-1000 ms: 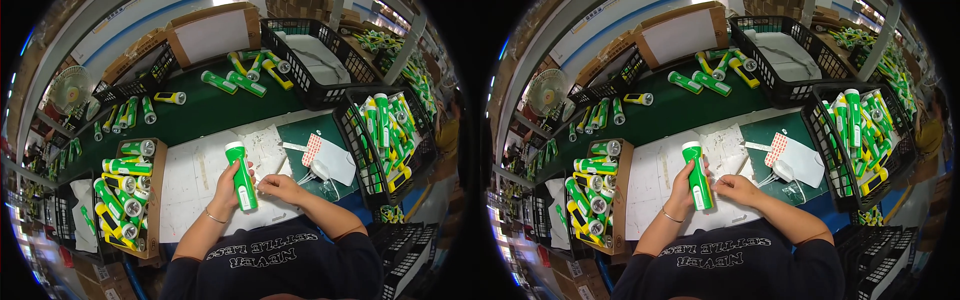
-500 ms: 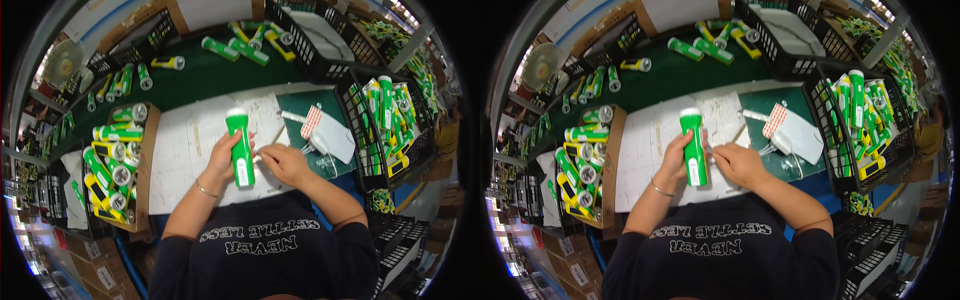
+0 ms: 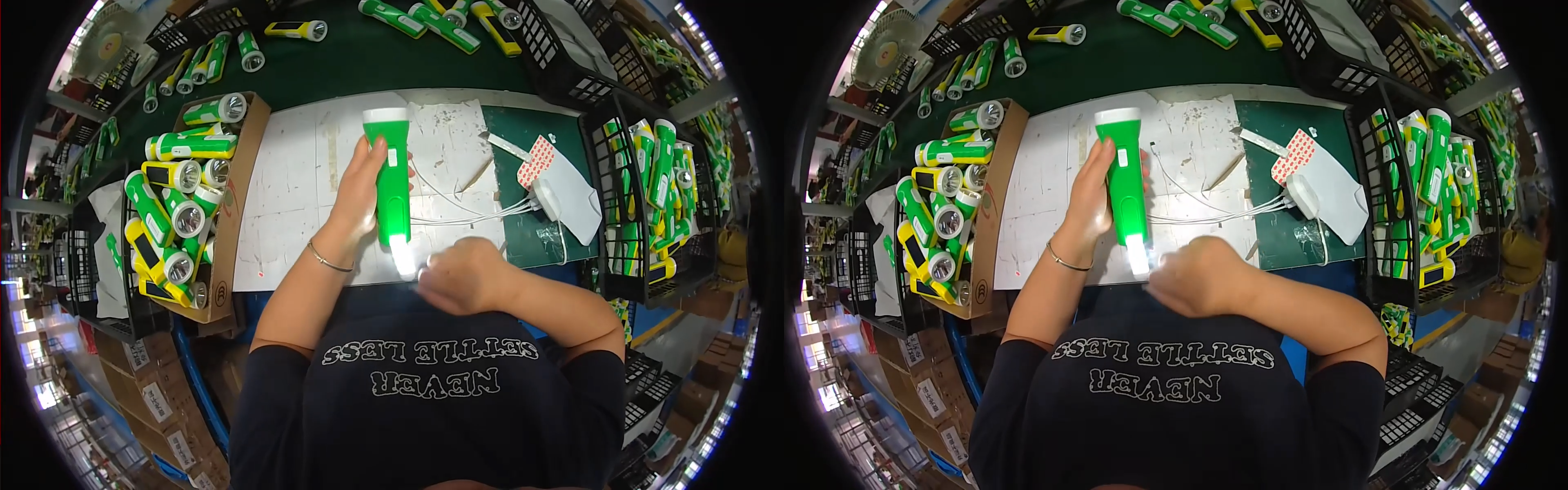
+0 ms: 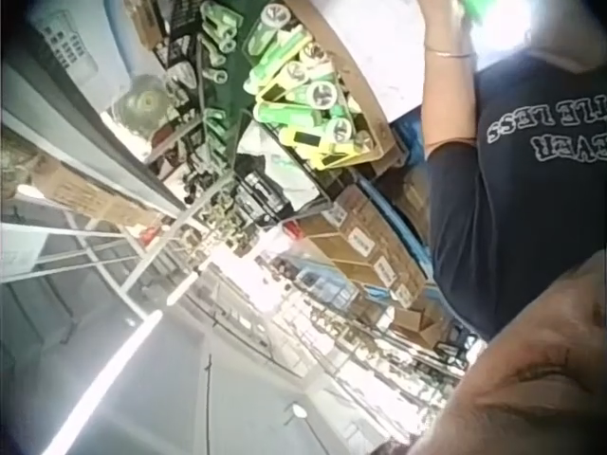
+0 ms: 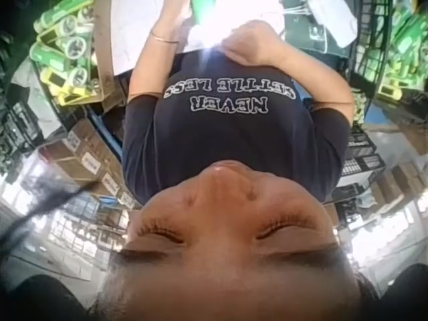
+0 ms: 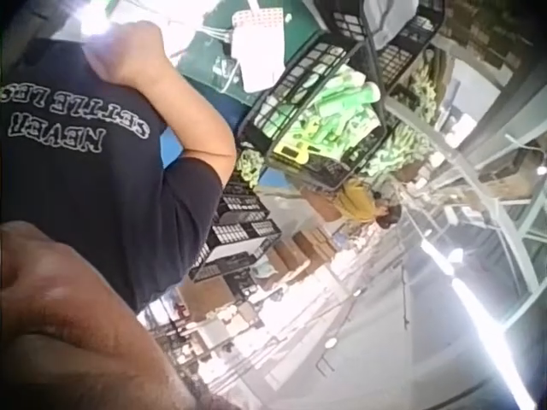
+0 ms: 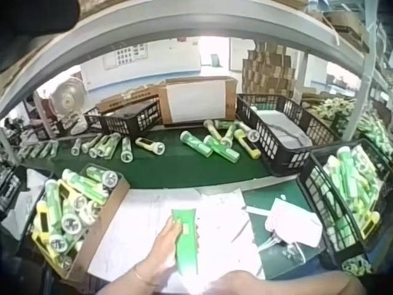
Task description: Assembling components and applying stickers to solar-powered LED flashlights on a production line.
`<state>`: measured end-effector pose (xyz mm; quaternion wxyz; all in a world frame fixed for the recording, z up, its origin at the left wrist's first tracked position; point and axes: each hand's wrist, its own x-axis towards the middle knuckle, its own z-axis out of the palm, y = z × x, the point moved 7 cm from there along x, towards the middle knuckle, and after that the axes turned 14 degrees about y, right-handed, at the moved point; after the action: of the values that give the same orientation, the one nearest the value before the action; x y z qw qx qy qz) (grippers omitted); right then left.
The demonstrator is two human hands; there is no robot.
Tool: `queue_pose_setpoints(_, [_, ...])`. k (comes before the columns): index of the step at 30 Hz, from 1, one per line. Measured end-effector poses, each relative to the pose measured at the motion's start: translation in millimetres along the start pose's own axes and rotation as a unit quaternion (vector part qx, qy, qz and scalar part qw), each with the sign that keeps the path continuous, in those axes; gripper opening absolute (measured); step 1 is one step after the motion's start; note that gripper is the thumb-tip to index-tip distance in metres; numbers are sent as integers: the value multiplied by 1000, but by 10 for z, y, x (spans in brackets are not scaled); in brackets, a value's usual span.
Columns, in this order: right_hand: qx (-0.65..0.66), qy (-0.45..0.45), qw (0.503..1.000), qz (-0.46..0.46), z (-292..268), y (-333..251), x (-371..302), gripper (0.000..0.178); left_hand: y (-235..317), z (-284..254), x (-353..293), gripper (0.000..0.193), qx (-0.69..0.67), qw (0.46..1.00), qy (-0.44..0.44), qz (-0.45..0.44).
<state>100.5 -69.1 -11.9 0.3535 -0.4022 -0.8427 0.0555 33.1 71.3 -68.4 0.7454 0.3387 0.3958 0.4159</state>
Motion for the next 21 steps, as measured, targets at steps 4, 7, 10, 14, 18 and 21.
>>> queue_pose_setpoints(4, [0, 73, 995, 69, -49, 72, 98, 31, 25, 28, 7, 32, -35, 999, -17, 2])
queue_pose_setpoints(7, [87, 144, 921, 351, -19, 599, 181, 41, -68, 147, -116, 34, -6, 998, -69, -7])
queue_pose_setpoints(10, [149, 179, 916, 327, 1, 689, 167, 44, -56, 122, -156, 39, 73, 996, -55, 16])
queue_pose_setpoints(14, [213, 177, 858, 433, -125, 1073, 51, 42, -25, 24, -225, 48, 137, 989, -45, -8])
queue_pose_setpoints(18, [192, 135, 874, 426, -310, 1164, 241, 27, 95, 48, -277, 56, 317, 939, -83, 100])
queue_pose_setpoints(21, [150, 46, 911, 383, -323, 1139, 372, 56, 260, 126, -414, 60, 454, 834, -101, 299])
